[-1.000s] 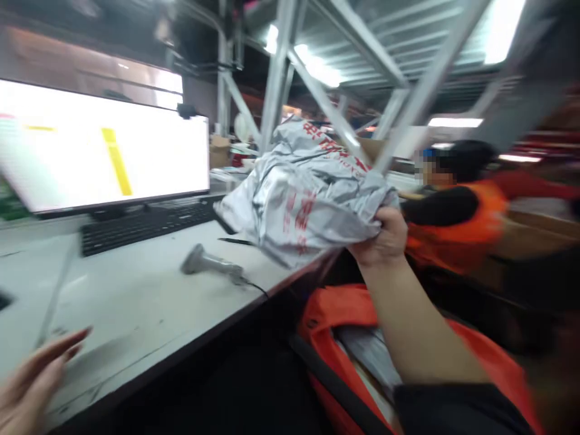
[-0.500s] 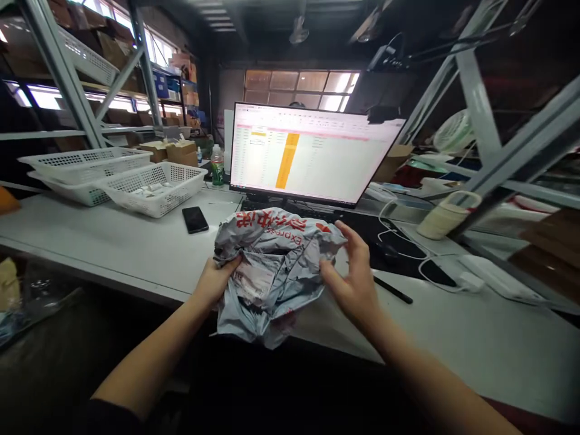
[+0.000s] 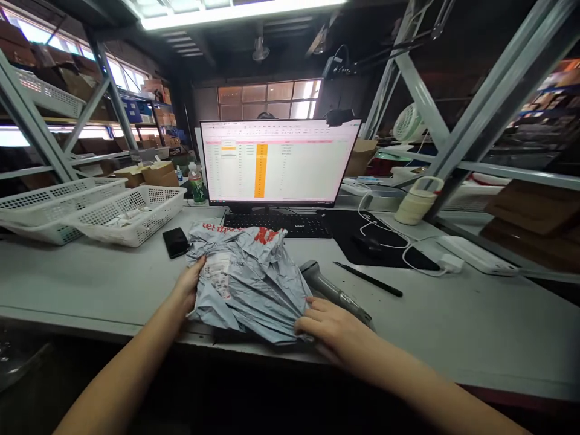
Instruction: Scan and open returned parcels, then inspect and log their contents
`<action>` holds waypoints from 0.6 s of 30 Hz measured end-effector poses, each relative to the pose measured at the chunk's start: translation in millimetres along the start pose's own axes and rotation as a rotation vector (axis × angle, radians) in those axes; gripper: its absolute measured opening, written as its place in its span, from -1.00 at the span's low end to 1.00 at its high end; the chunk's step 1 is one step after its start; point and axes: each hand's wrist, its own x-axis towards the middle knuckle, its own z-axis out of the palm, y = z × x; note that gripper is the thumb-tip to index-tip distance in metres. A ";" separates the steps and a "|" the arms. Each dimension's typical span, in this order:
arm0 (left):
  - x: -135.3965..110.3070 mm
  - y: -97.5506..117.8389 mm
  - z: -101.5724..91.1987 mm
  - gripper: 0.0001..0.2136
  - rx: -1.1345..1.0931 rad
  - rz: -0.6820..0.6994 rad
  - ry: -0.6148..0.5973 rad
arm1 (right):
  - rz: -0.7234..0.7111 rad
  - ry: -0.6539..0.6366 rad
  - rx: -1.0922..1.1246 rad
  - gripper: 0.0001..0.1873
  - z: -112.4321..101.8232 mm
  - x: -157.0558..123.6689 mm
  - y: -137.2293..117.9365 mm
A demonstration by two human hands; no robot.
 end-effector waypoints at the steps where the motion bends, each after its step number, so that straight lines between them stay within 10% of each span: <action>1: -0.7 -2.3 -2.9 -0.44 0.043 0.048 0.015 | 0.062 -0.050 0.045 -0.84 -5.4 -3.9 2.4; 5: -19.7 -3.9 -19.2 -0.14 0.573 0.609 0.044 | 0.226 -0.046 0.239 -0.74 -22.1 -13.1 20.3; 10: -69.4 -13.5 -37.3 -0.59 1.271 0.884 -0.646 | 0.511 0.407 0.207 -0.45 -18.2 -7.3 79.4; 18: -93.6 -52.7 -39.3 -0.68 1.340 1.291 -0.537 | 0.963 0.028 0.925 0.13 6.4 19.9 111.2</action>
